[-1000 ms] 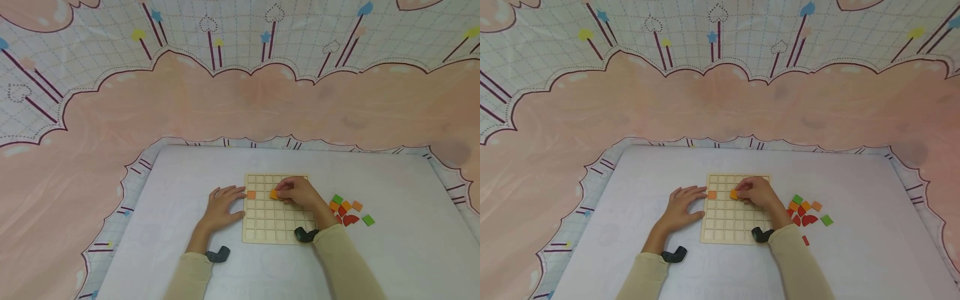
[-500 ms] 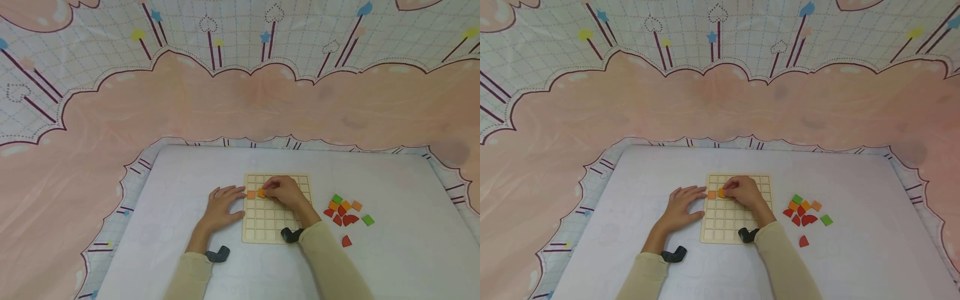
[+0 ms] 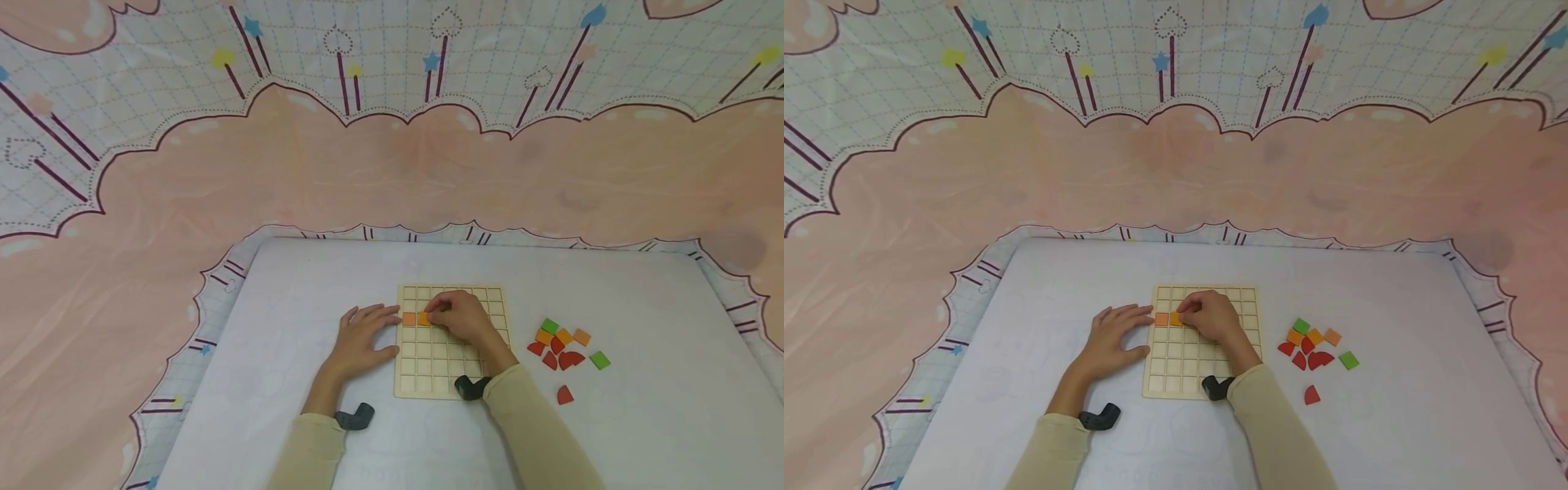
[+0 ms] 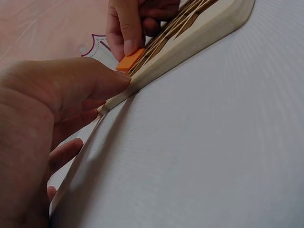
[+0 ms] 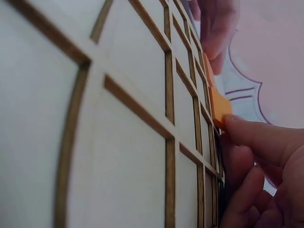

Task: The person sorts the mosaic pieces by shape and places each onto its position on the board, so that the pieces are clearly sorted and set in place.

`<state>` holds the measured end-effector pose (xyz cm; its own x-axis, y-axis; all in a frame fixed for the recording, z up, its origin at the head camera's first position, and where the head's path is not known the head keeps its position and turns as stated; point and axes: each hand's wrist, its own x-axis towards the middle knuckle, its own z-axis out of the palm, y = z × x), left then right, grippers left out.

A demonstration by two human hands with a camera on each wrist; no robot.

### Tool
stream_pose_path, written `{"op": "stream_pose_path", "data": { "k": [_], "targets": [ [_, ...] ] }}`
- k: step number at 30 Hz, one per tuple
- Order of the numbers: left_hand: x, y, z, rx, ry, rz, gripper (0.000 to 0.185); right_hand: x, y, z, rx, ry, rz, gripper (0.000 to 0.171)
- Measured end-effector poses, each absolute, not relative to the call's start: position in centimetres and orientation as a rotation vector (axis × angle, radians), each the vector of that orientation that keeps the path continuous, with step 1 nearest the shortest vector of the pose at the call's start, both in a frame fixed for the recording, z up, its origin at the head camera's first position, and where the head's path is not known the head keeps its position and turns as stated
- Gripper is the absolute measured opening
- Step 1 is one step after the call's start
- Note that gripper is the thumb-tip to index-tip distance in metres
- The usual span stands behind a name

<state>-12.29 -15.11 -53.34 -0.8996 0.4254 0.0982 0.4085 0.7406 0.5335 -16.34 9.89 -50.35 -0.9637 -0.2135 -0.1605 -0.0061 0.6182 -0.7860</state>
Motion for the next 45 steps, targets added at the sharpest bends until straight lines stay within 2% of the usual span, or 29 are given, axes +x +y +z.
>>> {"op": "stream_pose_path", "data": {
  "k": [9,45],
  "targets": [
    [-12.22,-15.14,-53.21,0.704,2.913,0.889,0.052,-16.34,9.26,-50.27,-0.184,2.693,-1.127,0.004],
    [-12.20,-15.28,-53.12,0.715,2.889,0.886,0.053,-16.44,9.97,-49.91,-0.153,2.579,-1.194,0.011]
  ]
}}
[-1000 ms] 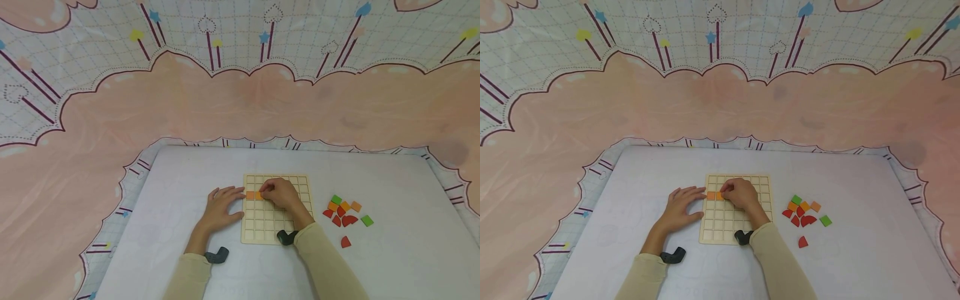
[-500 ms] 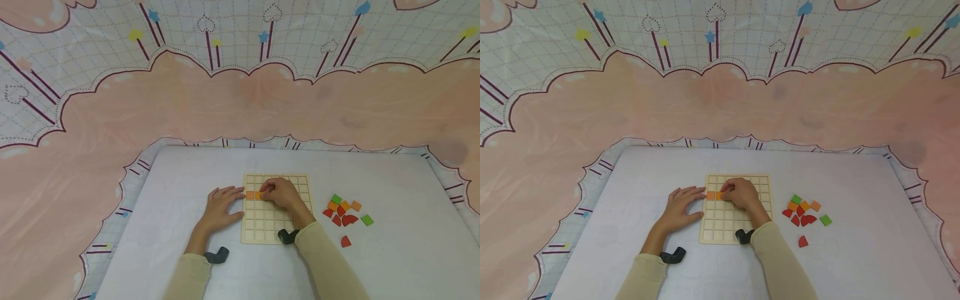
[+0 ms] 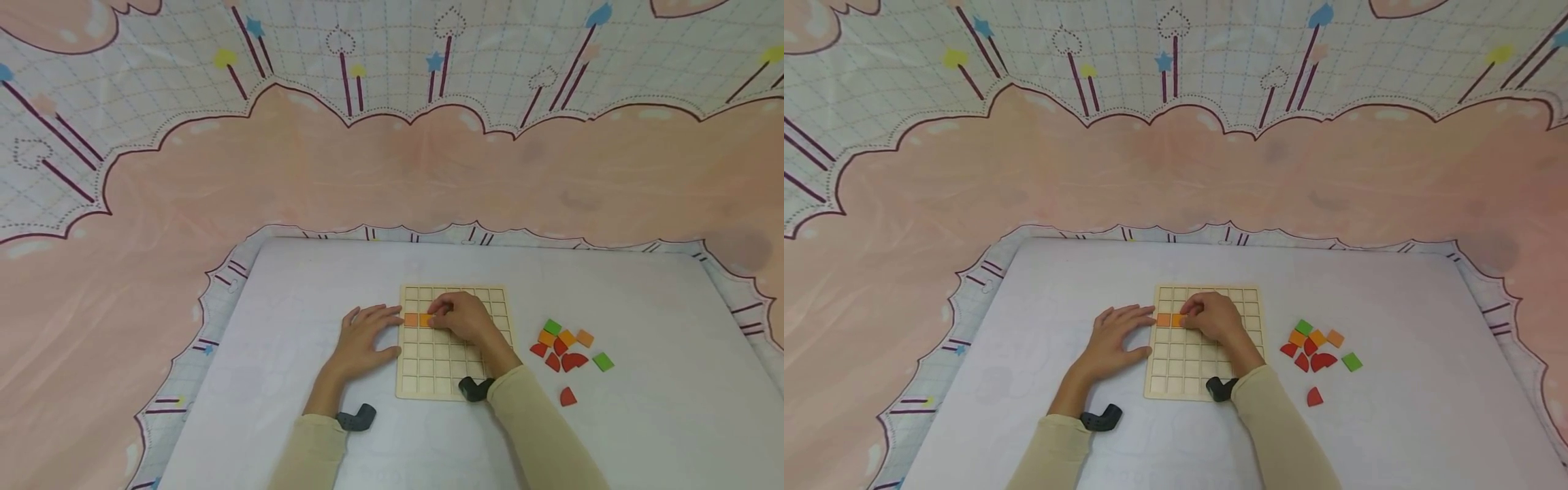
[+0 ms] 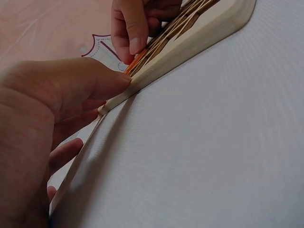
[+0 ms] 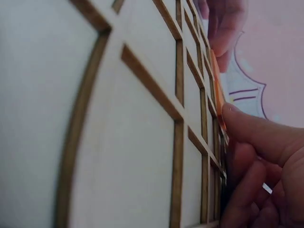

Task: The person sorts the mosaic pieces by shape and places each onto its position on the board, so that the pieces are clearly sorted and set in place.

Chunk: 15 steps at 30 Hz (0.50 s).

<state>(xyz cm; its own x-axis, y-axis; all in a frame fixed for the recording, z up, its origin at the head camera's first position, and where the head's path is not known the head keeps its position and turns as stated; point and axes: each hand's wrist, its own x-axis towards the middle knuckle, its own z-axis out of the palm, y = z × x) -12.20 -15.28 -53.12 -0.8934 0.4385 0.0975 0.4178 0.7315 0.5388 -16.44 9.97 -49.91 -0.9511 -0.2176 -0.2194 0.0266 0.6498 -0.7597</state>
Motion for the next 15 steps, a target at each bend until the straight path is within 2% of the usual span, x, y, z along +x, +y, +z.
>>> {"op": "stream_pose_path", "data": {
  "k": [7,15],
  "targets": [
    [-12.3,-15.2,-53.1,0.716,2.896,0.889,0.053,-15.9,11.8,-49.3,-0.211,2.518,-1.262,0.017],
    [-12.2,-15.3,-53.3,0.716,2.907,0.883,0.053,-15.2,15.9,-47.9,-0.291,2.546,-1.282,0.020]
  ]
}}
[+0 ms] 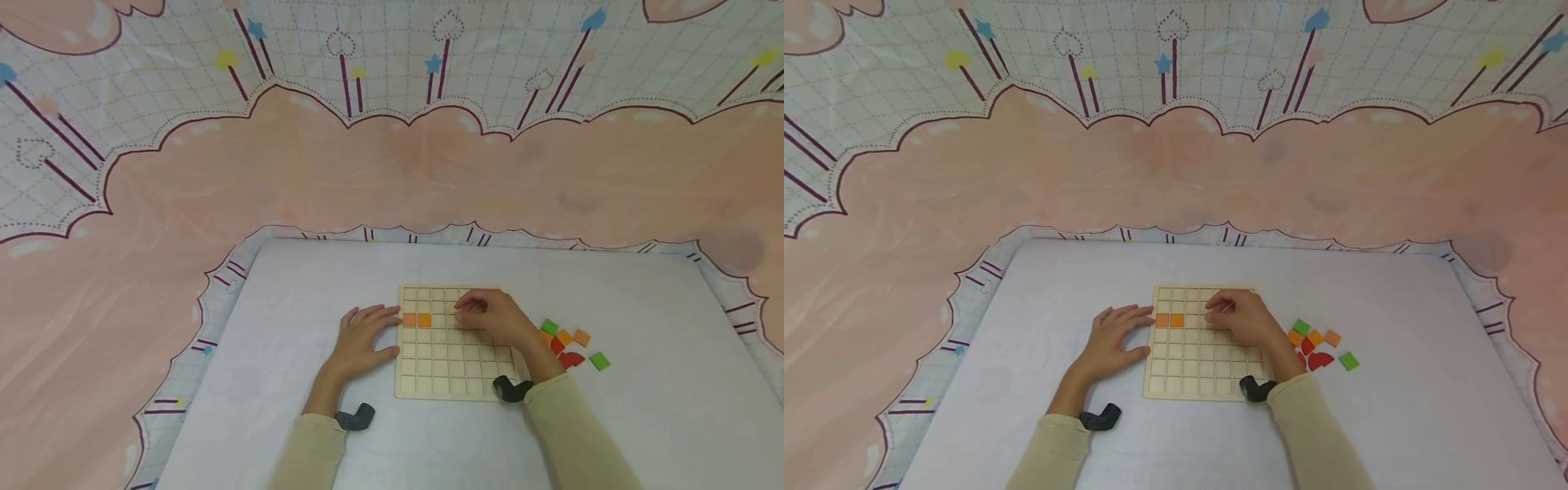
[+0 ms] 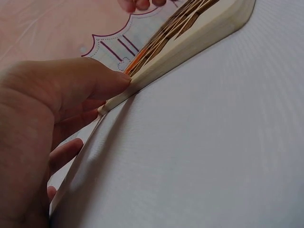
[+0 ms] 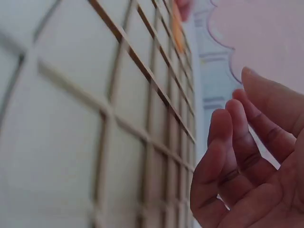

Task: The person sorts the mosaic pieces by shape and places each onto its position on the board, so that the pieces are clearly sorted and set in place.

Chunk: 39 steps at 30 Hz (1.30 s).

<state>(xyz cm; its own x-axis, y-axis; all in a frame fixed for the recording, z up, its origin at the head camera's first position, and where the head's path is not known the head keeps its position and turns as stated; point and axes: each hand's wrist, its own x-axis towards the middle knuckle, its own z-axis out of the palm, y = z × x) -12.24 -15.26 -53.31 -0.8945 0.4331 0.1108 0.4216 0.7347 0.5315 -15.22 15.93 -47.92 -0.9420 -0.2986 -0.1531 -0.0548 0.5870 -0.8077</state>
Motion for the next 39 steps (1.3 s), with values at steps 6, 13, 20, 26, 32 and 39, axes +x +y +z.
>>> {"op": "stream_pose_path", "data": {
  "k": [6,13,20,26,32,39],
  "targets": [
    [-12.2,-15.1,-53.3,0.717,2.900,0.892,0.053,-14.5,19.8,-46.0,-0.249,2.629,-1.220,0.024],
    [-12.2,-15.3,-53.2,0.718,2.897,0.899,0.053,-13.1,23.9,-44.5,-0.146,2.741,-1.109,0.032],
    [-12.1,-15.3,-53.3,0.721,2.900,0.895,0.053,-12.0,27.5,-44.6,-0.010,2.781,-0.990,0.039],
    [-12.1,-15.3,-53.3,0.719,2.910,0.887,0.052,-11.3,29.8,-45.2,0.065,2.759,-0.928,0.049],
    [-12.1,-15.3,-53.3,0.728,2.914,0.897,0.052,-11.1,32.2,-46.3,0.126,2.725,-0.893,0.060],
    [-12.2,-15.4,-53.3,0.723,2.915,0.879,0.052,-11.2,34.6,-47.8,0.135,2.677,-0.898,0.063]
  ]
}}
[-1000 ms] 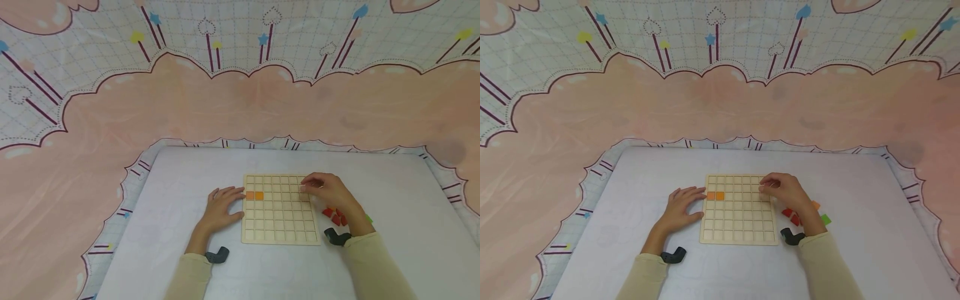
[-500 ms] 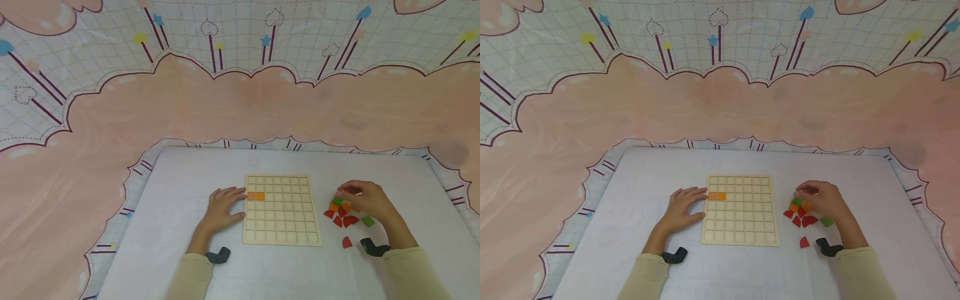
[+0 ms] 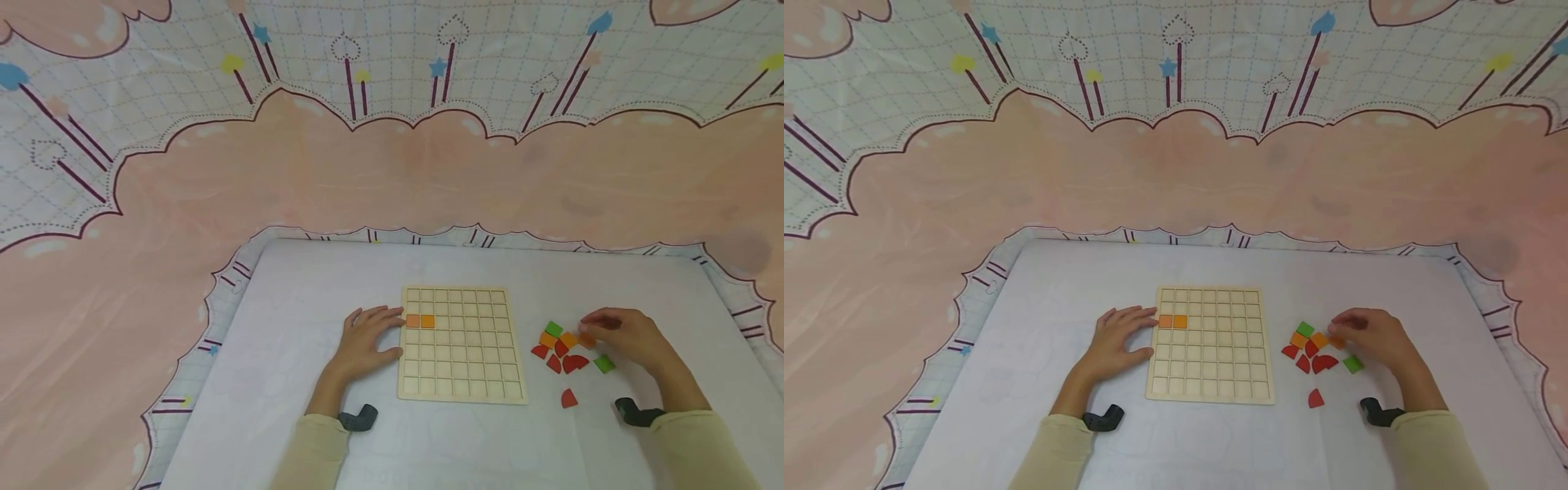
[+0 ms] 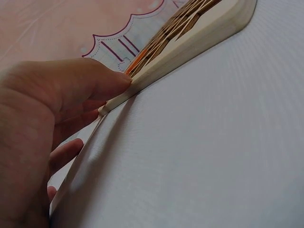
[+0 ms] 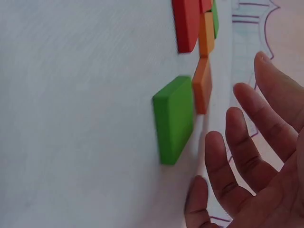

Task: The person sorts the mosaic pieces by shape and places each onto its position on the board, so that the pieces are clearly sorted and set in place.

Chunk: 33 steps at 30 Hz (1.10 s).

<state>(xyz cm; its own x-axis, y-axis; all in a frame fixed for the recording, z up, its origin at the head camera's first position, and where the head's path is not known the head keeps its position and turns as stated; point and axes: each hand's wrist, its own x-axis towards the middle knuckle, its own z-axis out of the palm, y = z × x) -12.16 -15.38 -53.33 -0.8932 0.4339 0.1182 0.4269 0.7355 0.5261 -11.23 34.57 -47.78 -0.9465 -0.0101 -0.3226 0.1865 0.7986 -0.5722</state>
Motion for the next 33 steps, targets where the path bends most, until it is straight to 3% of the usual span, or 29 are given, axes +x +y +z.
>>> {"op": "stream_pose_path", "data": {
  "k": [33],
  "targets": [
    [-12.2,-15.2,-53.1,0.703,2.899,0.879,0.053,-11.7,35.7,-48.0,0.079,2.583,-0.818,0.043]
  ]
}}
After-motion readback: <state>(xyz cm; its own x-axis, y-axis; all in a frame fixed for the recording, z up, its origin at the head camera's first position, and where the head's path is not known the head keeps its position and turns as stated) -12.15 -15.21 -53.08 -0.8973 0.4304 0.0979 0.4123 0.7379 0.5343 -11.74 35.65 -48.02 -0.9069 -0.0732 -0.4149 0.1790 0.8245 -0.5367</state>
